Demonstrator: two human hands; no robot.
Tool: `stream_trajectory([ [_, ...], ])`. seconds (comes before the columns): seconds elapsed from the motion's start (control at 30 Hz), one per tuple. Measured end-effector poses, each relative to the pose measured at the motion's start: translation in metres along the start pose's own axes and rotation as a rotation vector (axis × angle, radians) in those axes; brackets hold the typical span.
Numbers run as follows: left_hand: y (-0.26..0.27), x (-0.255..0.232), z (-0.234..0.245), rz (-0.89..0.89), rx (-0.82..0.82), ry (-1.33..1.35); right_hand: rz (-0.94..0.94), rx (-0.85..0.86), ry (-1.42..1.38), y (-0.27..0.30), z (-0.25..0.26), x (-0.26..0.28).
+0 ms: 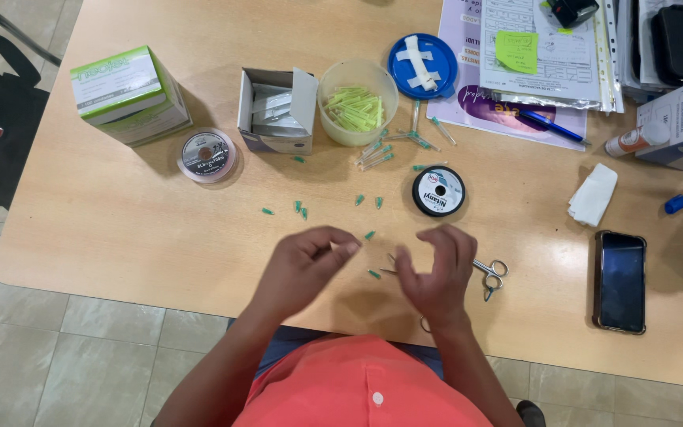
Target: The person assembles small medical components on a table, using forceps to handle a thin filament and inserting it into a green plastic cap. They repeat this process with several items, placing the assembled units on the table.
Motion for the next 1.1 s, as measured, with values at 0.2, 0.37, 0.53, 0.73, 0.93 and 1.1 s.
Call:
stream_trajectory([
  [0.2,0.007,0.010,-0.025,-0.139,0.199,-0.472,0.195,0.133,-0.148,-0.010,0.010,0.067],
  [0.37,0.006,0.009,0.005,-0.096,0.087,-0.401,-0.013,0.110,-0.234,-0.013,0.027,0.007],
  [0.53,0.003,0.028,0.034,0.019,0.000,-0.361,-0.180,0.099,-0.126,-0.011,0.028,-0.029],
  [0.73,0.003,0.027,0.090,0.094,-0.205,-0.459,-0.316,0.101,-0.121,-0.005,0.027,-0.058],
  [0.93,0.005,0.041,0.141,-0.158,-0.508,-0.819,-0.407,0.248,-0.296,-0.009,0.021,-0.045],
  [1.1,0.018,0.017,0.145,-0.426,-0.839,-1.388,-0.518,0.186,-0.339,-0.006,0.019,-0.059],
])
Point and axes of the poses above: each hand's wrist, its own y-axis away from the middle knuckle, its own z-axis out of the back of the hand, x = y × z, the point moved 8 cm from there along -y, towards the middle knuckle, and after that the axes turned 11 degrees about -z, right-handed, at the moved point
